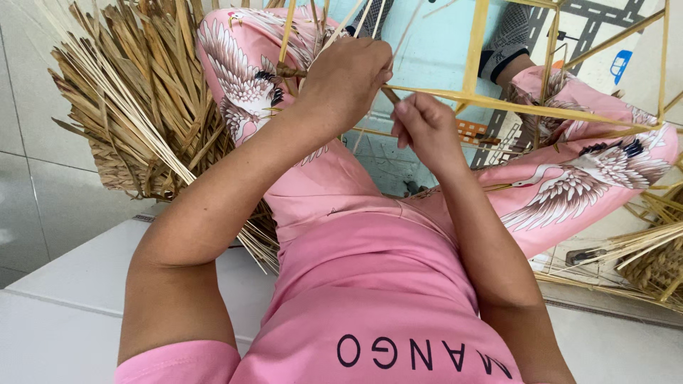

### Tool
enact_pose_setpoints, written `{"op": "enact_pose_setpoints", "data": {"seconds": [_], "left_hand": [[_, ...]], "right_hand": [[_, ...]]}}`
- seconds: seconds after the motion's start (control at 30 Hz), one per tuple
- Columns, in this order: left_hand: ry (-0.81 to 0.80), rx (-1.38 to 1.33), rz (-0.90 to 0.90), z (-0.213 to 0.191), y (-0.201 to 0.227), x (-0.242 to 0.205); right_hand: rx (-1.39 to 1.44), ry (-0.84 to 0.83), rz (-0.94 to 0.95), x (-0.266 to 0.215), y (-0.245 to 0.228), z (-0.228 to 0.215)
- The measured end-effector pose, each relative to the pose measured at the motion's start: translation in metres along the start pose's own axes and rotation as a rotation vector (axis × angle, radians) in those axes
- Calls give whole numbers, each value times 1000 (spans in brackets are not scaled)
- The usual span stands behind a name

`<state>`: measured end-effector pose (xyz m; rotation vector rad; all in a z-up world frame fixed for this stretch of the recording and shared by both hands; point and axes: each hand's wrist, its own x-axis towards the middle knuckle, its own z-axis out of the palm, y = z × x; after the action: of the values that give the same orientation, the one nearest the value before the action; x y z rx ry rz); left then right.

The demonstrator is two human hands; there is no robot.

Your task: The person weaves together thin strips of dried plant material around a wooden frame by hand, pulling the strips through and tying them to secure the structure.

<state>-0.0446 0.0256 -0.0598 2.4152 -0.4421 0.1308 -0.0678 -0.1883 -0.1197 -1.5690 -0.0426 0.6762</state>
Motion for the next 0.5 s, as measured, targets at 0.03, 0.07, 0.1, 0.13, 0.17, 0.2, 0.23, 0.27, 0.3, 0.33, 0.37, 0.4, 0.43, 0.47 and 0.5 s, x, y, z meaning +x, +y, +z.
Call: {"op": "enact_pose_setpoints", "data": {"seconds": [0.03,0.07,0.1,0.13,0.17,0.2,0.23,0.27,0.3,0.33,0.37,0.4,0.43,0.47,0.5], "left_hand": [[-3,-27,-17,-1,-1,-1],[-2,-27,-16,-2,-1,-1],[-36,-120,-113,-2,-2,-1],[-71,-213,-209,-1,-2,-1],[-72,-216,-206,-1,-2,-2],[-37,-186,-144,0,-2,-4],[-4,-151,-80,-2,-4,-6],[-5,-149,-75,-4,-5,-9],[11,-144,25,-7,-7,-11],[25,-138,125,-10,-8,-13],[25,-138,128,-12,-7,-15],[41,-121,195,-14,-6,-18],[59,-103,262,-16,-6,-18],[60,-102,264,-15,-4,-17],[66,-24,252,-12,-1,-16]], "right_hand": [[-1,1,-1,-10,-4,-2],[-28,-8,0,-20,-10,-4],[-55,-14,2,-29,-16,-5],[-56,-12,2,-36,-21,-4],[-20,-71,-81,-42,-27,-1],[16,-132,-163,-44,-34,0],[17,-128,-167,-43,-42,1],[36,-103,-95,-41,-50,1],[55,-79,-23,-39,-58,0],[58,-77,-27,-34,-64,-2],[180,-70,-42,-28,-69,-5],[301,-63,-57,-22,-72,-7],[301,-63,-59,-15,-73,-6],[433,-86,-59,-8,-71,-4],[566,-111,-57,-5,-69,-2]]}}
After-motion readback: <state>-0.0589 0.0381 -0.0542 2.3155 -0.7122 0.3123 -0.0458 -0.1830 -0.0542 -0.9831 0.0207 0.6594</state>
